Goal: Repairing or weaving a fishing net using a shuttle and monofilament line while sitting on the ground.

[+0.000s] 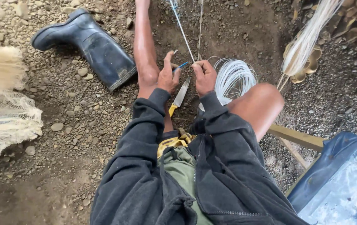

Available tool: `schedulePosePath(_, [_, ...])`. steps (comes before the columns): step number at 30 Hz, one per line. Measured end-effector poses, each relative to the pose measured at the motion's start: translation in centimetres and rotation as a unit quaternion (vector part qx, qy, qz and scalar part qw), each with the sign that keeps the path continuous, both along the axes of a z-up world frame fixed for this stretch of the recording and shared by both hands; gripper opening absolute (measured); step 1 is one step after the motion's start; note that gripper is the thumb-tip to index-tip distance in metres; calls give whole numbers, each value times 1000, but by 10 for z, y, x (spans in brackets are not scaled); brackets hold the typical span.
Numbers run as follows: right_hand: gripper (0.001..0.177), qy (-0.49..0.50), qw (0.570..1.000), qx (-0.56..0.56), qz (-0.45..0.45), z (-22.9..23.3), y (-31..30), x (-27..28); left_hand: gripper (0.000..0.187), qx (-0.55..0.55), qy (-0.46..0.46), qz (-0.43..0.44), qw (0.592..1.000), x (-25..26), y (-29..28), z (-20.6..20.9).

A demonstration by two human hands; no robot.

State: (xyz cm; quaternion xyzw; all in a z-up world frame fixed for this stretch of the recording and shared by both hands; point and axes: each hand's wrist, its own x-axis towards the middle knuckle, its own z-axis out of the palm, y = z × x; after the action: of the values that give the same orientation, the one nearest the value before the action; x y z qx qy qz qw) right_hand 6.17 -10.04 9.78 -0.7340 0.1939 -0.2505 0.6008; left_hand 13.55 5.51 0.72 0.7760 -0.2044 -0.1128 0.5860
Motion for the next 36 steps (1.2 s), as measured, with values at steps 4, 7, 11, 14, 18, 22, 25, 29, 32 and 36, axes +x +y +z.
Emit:
schedulePosePath(4, [12,21,1000,-10,17,-1,3,-5,81,-94,7,1,996,-5,-16,44])
schedulePosePath(7, [17,27,998,-29,43,-2,10,0,58,-171,33,4,985,-1,-35,50])
schedulePosePath(11, [22,41,997,-44,53,-28,2,-3,27,-160,51,80,983,-4,-63,33])
schedulePosePath(14, [23,26,997,-29,59,-30,-2,0,19,-154,70,114,979,-6,-75,41])
schedulePosePath(18, [9,46,992,-99,62,-34,-15,1,17,-115,46,188,974,-2,-68,52])
schedulePosePath(22, [10,40,996,-47,58,-31,-14,4,19,-169,52,271,946,-2,-49,77])
schedulePosePath(25, [11,10,998,0,67,-43,-14,10,20,-239,54,269,931,-3,-41,80])
schedulePosePath(29, [11,-10,998,-8,68,-53,-16,23,20,-300,51,266,915,-2,-33,91])
schedulePosePath(32, [12,-27,997,4,69,-55,-17,34,21,-305,28,262,915,7,-33,93])
schedulePosePath(36, [11,-54,997,12,56,-43,-19,49,21,-329,23,267,906,22,-30,107])
